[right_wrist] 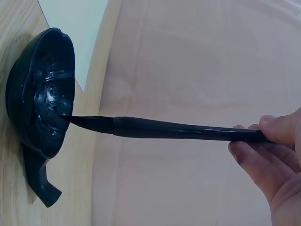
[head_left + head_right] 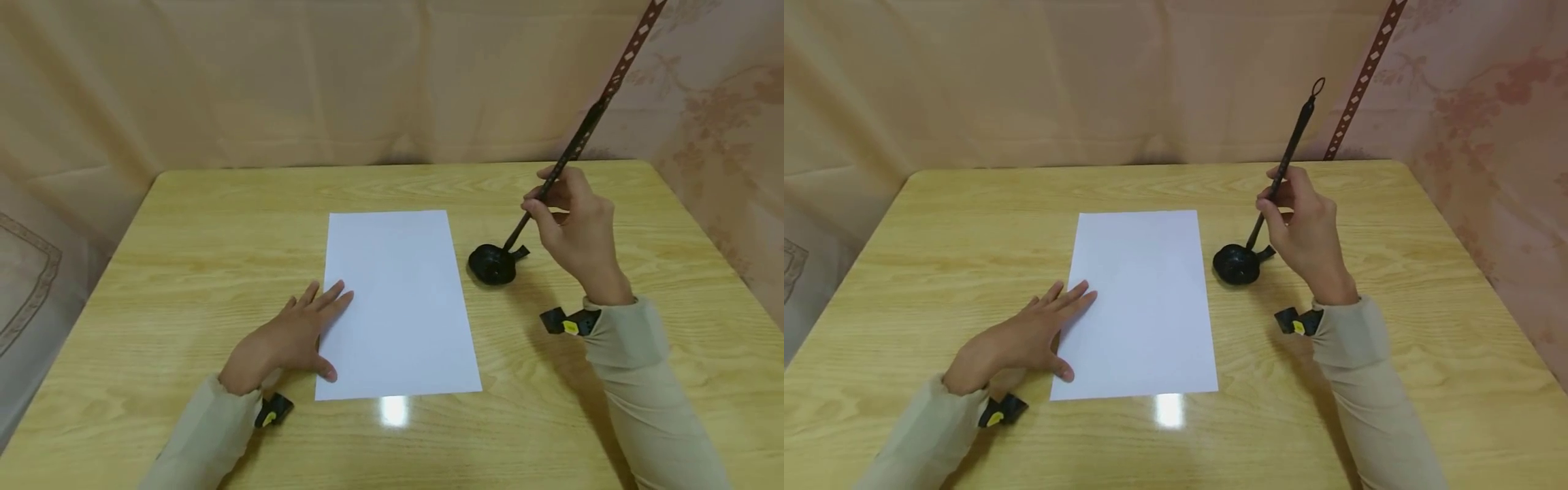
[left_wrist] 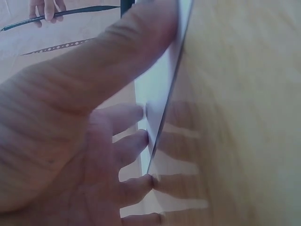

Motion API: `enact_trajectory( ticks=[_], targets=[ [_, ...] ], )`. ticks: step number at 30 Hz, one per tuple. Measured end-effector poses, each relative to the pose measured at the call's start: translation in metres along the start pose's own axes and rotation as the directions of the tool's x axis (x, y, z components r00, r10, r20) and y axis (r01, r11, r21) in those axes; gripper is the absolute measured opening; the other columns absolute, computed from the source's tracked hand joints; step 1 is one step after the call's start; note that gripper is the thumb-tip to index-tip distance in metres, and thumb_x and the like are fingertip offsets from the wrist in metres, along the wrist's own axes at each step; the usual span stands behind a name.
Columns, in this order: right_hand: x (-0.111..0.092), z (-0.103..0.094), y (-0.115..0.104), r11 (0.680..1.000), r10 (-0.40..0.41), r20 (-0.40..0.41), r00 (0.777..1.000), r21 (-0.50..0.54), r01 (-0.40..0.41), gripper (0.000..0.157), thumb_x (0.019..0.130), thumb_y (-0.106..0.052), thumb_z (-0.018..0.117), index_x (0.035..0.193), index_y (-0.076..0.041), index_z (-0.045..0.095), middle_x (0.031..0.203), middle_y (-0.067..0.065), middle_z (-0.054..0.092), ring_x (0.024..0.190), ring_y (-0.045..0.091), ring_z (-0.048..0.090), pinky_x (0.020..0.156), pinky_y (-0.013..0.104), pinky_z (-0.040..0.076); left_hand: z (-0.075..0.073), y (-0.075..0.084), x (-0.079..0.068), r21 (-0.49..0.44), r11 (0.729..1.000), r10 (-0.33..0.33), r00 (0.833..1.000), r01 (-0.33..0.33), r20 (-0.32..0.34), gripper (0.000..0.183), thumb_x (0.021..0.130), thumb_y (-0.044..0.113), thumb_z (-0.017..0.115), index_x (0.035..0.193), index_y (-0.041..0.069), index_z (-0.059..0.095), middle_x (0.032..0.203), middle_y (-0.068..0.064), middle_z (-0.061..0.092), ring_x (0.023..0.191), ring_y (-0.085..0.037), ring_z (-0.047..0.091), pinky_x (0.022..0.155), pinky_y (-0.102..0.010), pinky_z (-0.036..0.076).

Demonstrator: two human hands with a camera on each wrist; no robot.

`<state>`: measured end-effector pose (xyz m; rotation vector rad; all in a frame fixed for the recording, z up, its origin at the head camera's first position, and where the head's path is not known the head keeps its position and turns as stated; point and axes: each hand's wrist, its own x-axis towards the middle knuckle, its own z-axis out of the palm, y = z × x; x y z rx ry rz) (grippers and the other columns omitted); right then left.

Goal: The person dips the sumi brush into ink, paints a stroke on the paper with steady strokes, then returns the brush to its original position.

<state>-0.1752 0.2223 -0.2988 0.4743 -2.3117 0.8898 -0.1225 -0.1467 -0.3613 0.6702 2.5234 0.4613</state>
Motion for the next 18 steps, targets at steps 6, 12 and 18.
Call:
enact_trajectory(
  ticks=[6, 12, 18],
  targets=[
    [0.007, 0.008, -0.004, 1.000, -0.003, 0.031, 1.000, 0.029, 0.002, 0.032, 0.087, 0.003, 0.063, 0.115, 0.013, 0.051, 0.091, 0.023, 0.068, 0.080, -0.025, 0.050, 0.066, -0.003, 0.041, 0.001, -0.001, 0.001, 0.012, 1.000, 0.001, 1.000, -0.001, 0.001, 0.113, 0.064, 0.035, 0.085, 0.153, 0.010, 0.020, 0.161, -0.012, 0.007, 0.144, -0.047, -0.002, 0.108, -0.070, 0.012],
    [0.020, 0.016, -0.016, 0.997, -0.058, 0.052, 0.997, 0.056, 0.055, 0.032, 0.088, 0.000, 0.064, 0.115, 0.012, 0.052, 0.091, 0.021, 0.068, 0.081, -0.025, 0.050, 0.066, -0.001, 0.043, 0.001, 0.005, 0.007, 0.013, 1.000, 0.004, 1.000, -0.004, 0.004, 0.114, 0.065, 0.036, 0.085, 0.154, 0.012, 0.018, 0.162, -0.009, 0.005, 0.145, -0.045, -0.003, 0.109, -0.069, 0.011],
    [0.028, 0.028, -0.025, 0.992, -0.085, 0.060, 0.995, 0.095, 0.079, 0.032, 0.086, 0.002, 0.066, 0.113, 0.012, 0.052, 0.090, 0.020, 0.068, 0.079, 0.001, 0.066, 0.065, 0.000, 0.044, -0.002, 0.015, 0.018, 0.006, 1.000, 0.025, 1.000, -0.025, -0.006, 0.115, 0.063, 0.034, 0.086, 0.154, 0.012, 0.018, 0.161, -0.009, 0.007, 0.145, -0.044, -0.002, 0.110, -0.068, 0.012]
  ],
)
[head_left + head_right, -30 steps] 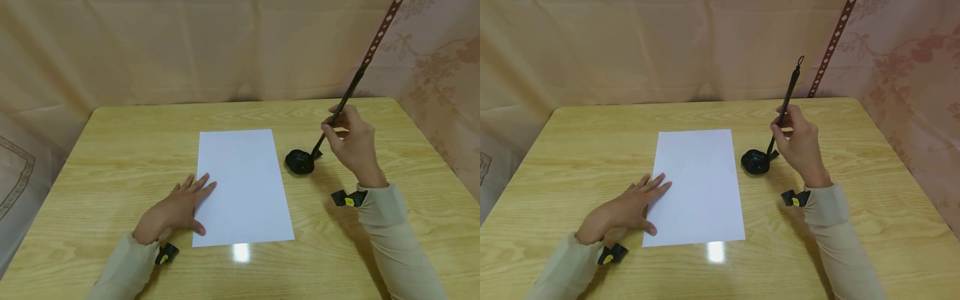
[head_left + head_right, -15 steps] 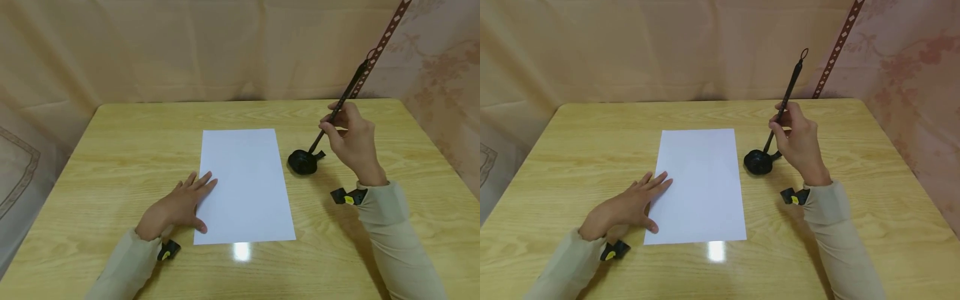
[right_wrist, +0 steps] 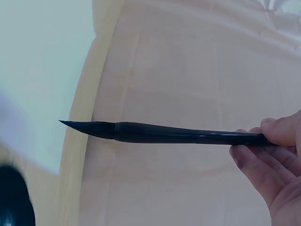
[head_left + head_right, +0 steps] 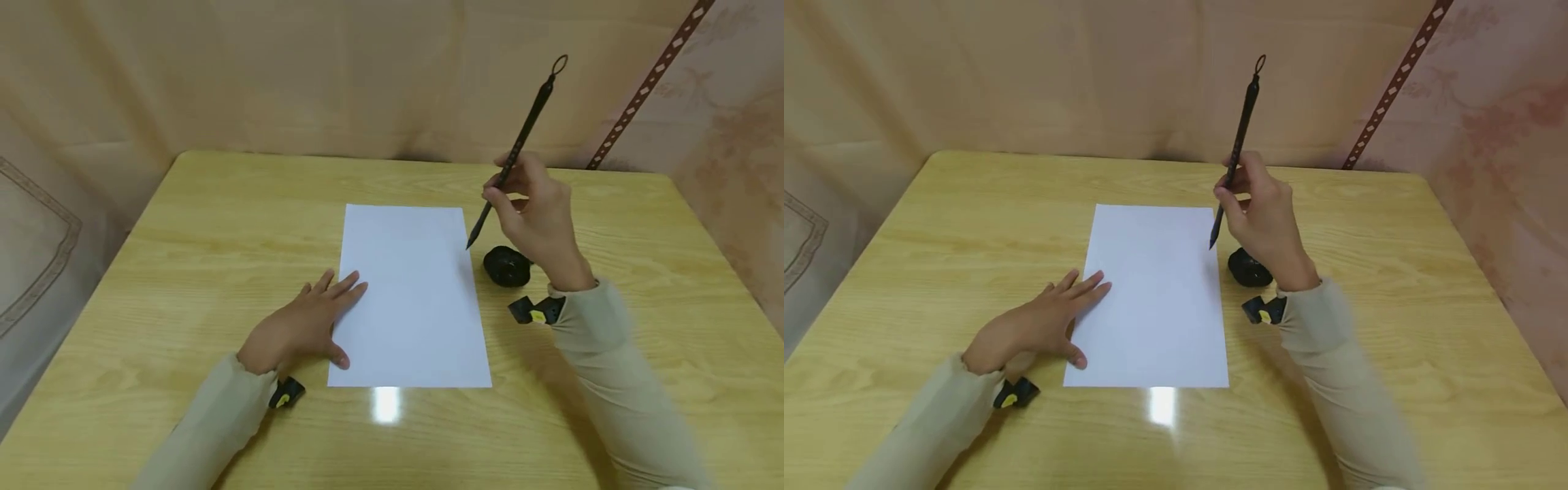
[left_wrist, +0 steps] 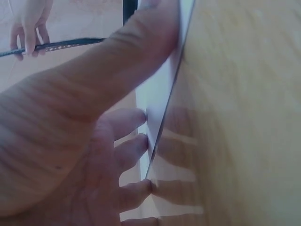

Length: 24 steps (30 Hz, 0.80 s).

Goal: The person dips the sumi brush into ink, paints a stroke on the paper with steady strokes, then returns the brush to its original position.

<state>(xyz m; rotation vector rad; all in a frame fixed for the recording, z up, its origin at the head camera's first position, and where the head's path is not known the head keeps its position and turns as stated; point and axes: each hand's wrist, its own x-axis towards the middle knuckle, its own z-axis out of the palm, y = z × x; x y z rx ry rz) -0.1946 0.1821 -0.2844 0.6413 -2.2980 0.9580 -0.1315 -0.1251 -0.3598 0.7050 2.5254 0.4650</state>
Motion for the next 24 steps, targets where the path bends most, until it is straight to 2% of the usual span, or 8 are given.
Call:
enact_trajectory(
  ticks=[3, 5, 8, 12, 20, 24],
  targets=[
    [0.003, 0.011, -0.006, 0.999, -0.009, 0.022, 1.000, 0.047, 0.008, 0.031, 0.086, 0.001, 0.066, 0.113, 0.011, 0.052, 0.089, 0.020, 0.068, 0.078, 0.023, 0.070, 0.065, 0.002, 0.046, -0.001, 0.001, 0.001, -0.002, 1.000, -0.016, 1.000, 0.016, 0.001, 0.120, 0.061, 0.034, 0.087, 0.154, 0.011, 0.014, 0.161, -0.011, 0.002, 0.146, -0.043, -0.001, 0.111, -0.066, 0.013],
    [0.005, 0.019, -0.010, 0.996, -0.017, 0.035, 0.999, 0.083, 0.014, 0.031, 0.087, 0.001, 0.065, 0.112, 0.011, 0.051, 0.089, 0.020, 0.068, 0.078, 0.028, 0.070, 0.065, 0.003, 0.047, -0.001, 0.001, 0.002, -0.006, 1.000, -0.030, 1.000, 0.030, 0.002, 0.125, 0.060, 0.034, 0.088, 0.154, 0.010, 0.010, 0.161, -0.012, -0.003, 0.146, -0.042, -0.002, 0.112, -0.065, 0.012],
    [0.006, 0.029, -0.016, 0.993, -0.029, 0.052, 0.998, 0.117, 0.023, 0.030, 0.087, 0.002, 0.065, 0.112, 0.010, 0.051, 0.090, 0.020, 0.068, 0.079, 0.027, 0.070, 0.064, 0.005, 0.048, -0.001, 0.001, 0.003, -0.013, 0.999, -0.050, 0.999, 0.050, 0.003, 0.129, 0.059, 0.036, 0.088, 0.154, 0.006, 0.006, 0.160, -0.015, -0.010, 0.146, -0.040, -0.002, 0.113, -0.062, 0.012],
    [0.006, 0.043, -0.024, 0.989, -0.034, 0.065, 0.997, 0.143, 0.024, 0.029, 0.087, 0.003, 0.064, 0.112, 0.009, 0.052, 0.089, 0.018, 0.068, 0.079, 0.023, 0.070, 0.062, 0.007, 0.049, 0.000, 0.000, 0.003, -0.033, 0.997, -0.072, 0.997, 0.072, 0.004, 0.129, 0.060, 0.036, 0.088, 0.152, 0.001, 0.005, 0.160, -0.016, -0.011, 0.147, -0.037, -0.004, 0.115, -0.059, 0.013],
    [0.009, 0.064, -0.041, 0.985, -0.050, 0.103, 0.993, 0.169, 0.032, 0.028, 0.087, 0.001, 0.065, 0.111, 0.007, 0.053, 0.089, 0.015, 0.069, 0.081, 0.022, 0.069, 0.059, 0.028, 0.057, -0.002, -0.003, 0.003, 0.001, 0.995, -0.098, 0.995, 0.098, -0.001, 0.137, 0.058, 0.046, 0.088, 0.151, -0.004, 0.000, 0.158, -0.020, -0.012, 0.144, -0.045, -0.007, 0.117, -0.053, 0.011],
    [0.010, 0.073, -0.048, 0.983, -0.050, 0.120, 0.991, 0.181, 0.028, 0.028, 0.087, 0.000, 0.066, 0.111, 0.006, 0.053, 0.090, 0.016, 0.069, 0.082, 0.022, 0.070, 0.060, 0.031, 0.057, -0.002, -0.003, 0.004, 0.020, 0.993, -0.117, 0.993, 0.116, 0.017, 0.138, 0.057, 0.049, 0.087, 0.151, -0.003, 0.000, 0.159, -0.017, -0.011, 0.145, -0.043, -0.008, 0.118, -0.051, 0.010]
  ],
)
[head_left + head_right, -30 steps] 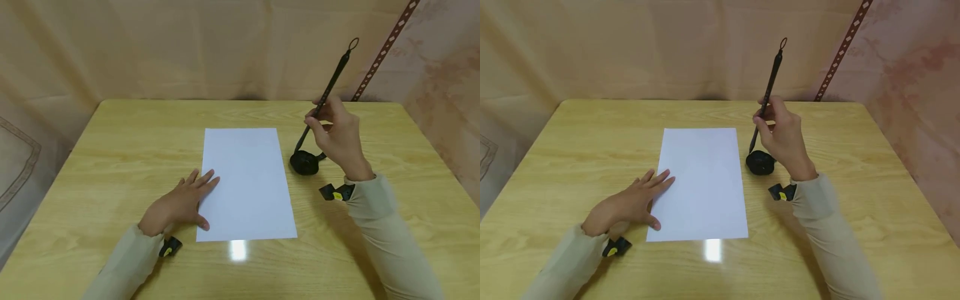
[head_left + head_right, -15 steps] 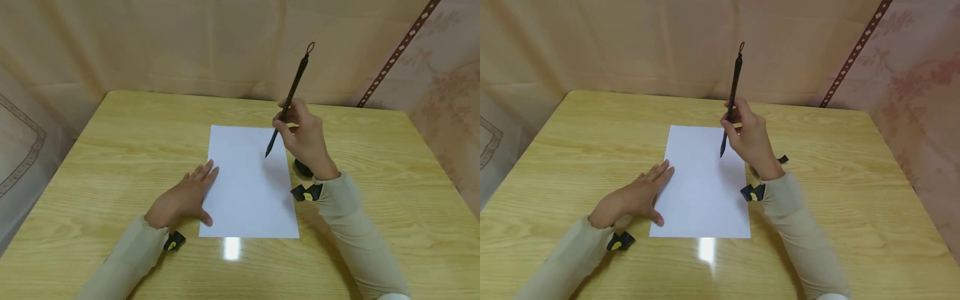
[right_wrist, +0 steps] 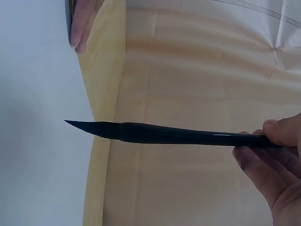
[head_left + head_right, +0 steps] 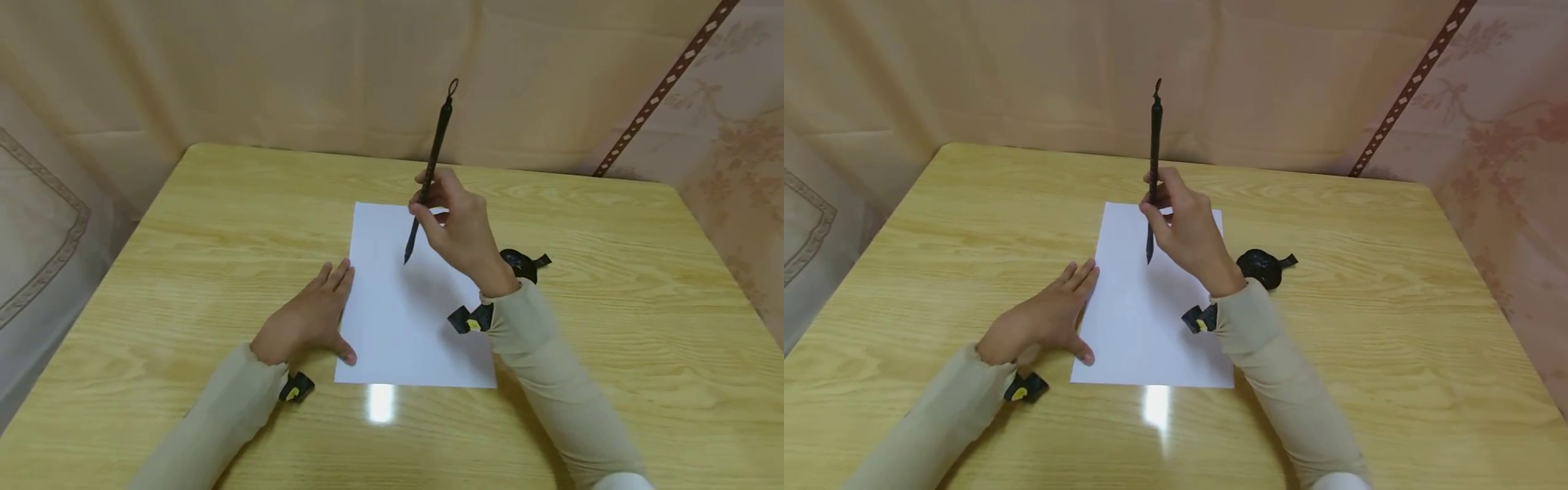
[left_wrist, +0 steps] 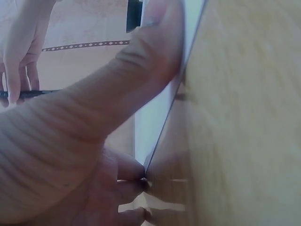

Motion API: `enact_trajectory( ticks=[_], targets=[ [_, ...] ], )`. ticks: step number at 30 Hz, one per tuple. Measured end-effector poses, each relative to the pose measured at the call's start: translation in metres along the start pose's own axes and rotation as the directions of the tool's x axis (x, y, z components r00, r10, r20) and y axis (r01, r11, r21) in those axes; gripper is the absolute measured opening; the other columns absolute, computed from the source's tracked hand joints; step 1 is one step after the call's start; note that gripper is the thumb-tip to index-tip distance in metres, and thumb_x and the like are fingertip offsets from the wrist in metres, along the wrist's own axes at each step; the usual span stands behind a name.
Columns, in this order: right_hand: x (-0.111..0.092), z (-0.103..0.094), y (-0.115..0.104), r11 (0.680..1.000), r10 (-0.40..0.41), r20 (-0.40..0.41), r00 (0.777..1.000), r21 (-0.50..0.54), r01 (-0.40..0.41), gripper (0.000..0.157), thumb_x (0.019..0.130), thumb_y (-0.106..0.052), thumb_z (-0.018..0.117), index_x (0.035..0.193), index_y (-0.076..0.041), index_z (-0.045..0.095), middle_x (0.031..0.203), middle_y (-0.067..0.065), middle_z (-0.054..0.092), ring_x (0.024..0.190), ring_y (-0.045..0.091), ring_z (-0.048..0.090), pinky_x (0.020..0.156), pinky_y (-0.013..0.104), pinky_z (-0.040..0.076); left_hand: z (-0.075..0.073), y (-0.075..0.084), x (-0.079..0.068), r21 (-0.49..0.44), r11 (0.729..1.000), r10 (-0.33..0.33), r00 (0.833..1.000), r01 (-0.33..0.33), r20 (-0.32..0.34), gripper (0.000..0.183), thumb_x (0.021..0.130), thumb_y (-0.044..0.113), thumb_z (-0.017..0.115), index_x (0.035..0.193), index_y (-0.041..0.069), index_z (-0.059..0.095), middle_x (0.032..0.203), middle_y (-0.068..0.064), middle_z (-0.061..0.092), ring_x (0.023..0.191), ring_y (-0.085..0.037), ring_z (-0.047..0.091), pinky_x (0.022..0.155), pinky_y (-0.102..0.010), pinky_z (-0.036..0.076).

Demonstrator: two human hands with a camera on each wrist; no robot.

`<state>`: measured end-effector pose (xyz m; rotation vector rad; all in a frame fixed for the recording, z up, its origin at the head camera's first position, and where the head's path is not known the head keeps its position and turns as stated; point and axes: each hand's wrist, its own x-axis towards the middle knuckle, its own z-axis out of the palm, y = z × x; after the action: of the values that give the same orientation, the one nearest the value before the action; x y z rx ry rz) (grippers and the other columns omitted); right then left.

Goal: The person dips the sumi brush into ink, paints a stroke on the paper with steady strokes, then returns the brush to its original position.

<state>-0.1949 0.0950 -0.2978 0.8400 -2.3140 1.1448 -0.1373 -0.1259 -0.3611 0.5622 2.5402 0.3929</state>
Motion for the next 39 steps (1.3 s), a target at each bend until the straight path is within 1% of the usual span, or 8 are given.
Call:
enact_trajectory(
  ticks=[6, 11, 15, 18, 22, 26, 32, 39],
  targets=[
    [0.001, 0.010, -0.001, 1.000, -0.016, 0.007, 1.000, 0.025, 0.016, 0.027, 0.087, 0.000, 0.066, 0.110, 0.006, 0.053, 0.089, 0.015, 0.069, 0.081, 0.022, 0.070, 0.059, 0.028, 0.057, 0.000, 0.007, 0.006, 0.002, 1.000, -0.017, 1.000, 0.017, 0.017, 0.138, 0.058, 0.051, 0.086, 0.152, 0.000, 0.000, 0.160, -0.014, -0.011, 0.146, -0.040, -0.008, 0.118, -0.050, 0.012],
    [0.000, 0.017, -0.002, 0.999, -0.003, 0.009, 1.000, 0.044, 0.002, 0.025, 0.087, -0.001, 0.066, 0.108, 0.005, 0.053, 0.088, 0.014, 0.069, 0.080, 0.020, 0.070, 0.060, 0.026, 0.057, 0.000, 0.011, 0.007, 0.019, 1.000, -0.015, 1.000, 0.015, 0.013, 0.137, 0.057, 0.052, 0.086, 0.152, 0.000, 0.001, 0.160, -0.013, -0.009, 0.146, -0.039, -0.006, 0.118, -0.049, 0.014],
    [-0.001, 0.022, -0.004, 0.999, 0.016, 0.007, 1.000, 0.047, -0.017, 0.024, 0.087, -0.001, 0.066, 0.108, 0.004, 0.054, 0.087, 0.013, 0.070, 0.079, 0.019, 0.070, 0.060, 0.024, 0.056, 0.001, 0.011, 0.008, 0.038, 0.999, -0.007, 1.000, 0.006, 0.018, 0.137, 0.058, 0.054, 0.085, 0.152, 0.001, 0.000, 0.160, -0.012, -0.010, 0.146, -0.038, -0.007, 0.118, -0.049, 0.014],
    [-0.002, 0.025, -0.006, 0.998, 0.024, -0.010, 1.000, 0.061, -0.023, 0.024, 0.087, -0.002, 0.066, 0.107, 0.004, 0.054, 0.086, 0.013, 0.070, 0.078, 0.019, 0.070, 0.060, 0.024, 0.056, 0.001, 0.012, 0.008, 0.048, 0.999, -0.006, 1.000, 0.005, 0.024, 0.137, 0.058, 0.054, 0.084, 0.152, 0.001, 0.000, 0.160, -0.012, -0.010, 0.146, -0.037, -0.007, 0.118, -0.048, 0.013],
    [-0.003, 0.028, -0.007, 0.998, 0.006, -0.035, 0.999, 0.064, -0.004, 0.024, 0.087, -0.002, 0.066, 0.107, 0.005, 0.054, 0.085, 0.013, 0.069, 0.077, 0.019, 0.070, 0.060, 0.024, 0.056, 0.001, 0.012, 0.007, 0.047, 0.999, -0.010, 1.000, 0.009, 0.020, 0.137, 0.057, 0.055, 0.084, 0.152, 0.002, 0.001, 0.160, -0.011, -0.009, 0.147, -0.037, -0.006, 0.118, -0.048, 0.015],
    [-0.002, 0.029, -0.009, 0.998, -0.012, -0.043, 0.999, 0.062, 0.014, 0.023, 0.087, -0.002, 0.066, 0.106, 0.005, 0.054, 0.084, 0.013, 0.069, 0.076, 0.019, 0.069, 0.059, 0.023, 0.056, 0.000, 0.013, 0.005, 0.048, 0.999, -0.017, 1.000, 0.016, 0.019, 0.137, 0.057, 0.055, 0.084, 0.152, 0.002, 0.001, 0.160, -0.011, -0.010, 0.147, -0.036, -0.006, 0.118, -0.048, 0.015],
    [-0.002, 0.031, -0.010, 0.998, -0.007, -0.033, 0.999, 0.065, 0.009, 0.023, 0.088, -0.002, 0.066, 0.106, 0.004, 0.054, 0.085, 0.013, 0.069, 0.077, 0.020, 0.070, 0.060, 0.024, 0.056, 0.000, 0.013, 0.003, 0.053, 0.998, -0.021, 1.000, 0.020, 0.019, 0.137, 0.058, 0.055, 0.084, 0.152, 0.002, 0.000, 0.160, -0.011, -0.010, 0.147, -0.036, -0.007, 0.118, -0.048, 0.015],
    [-0.001, 0.031, -0.009, 0.999, 0.000, -0.038, 0.999, 0.052, 0.002, 0.023, 0.088, -0.002, 0.066, 0.107, 0.005, 0.054, 0.085, 0.014, 0.069, 0.077, 0.021, 0.070, 0.060, 0.024, 0.056, -0.002, 0.014, 0.001, 0.052, 0.998, -0.020, 1.000, 0.019, 0.020, 0.138, 0.057, 0.054, 0.085, 0.152, 0.001, 0.000, 0.160, -0.012, -0.010, 0.147, -0.037, -0.007, 0.118, -0.049, 0.014]
  ],
)
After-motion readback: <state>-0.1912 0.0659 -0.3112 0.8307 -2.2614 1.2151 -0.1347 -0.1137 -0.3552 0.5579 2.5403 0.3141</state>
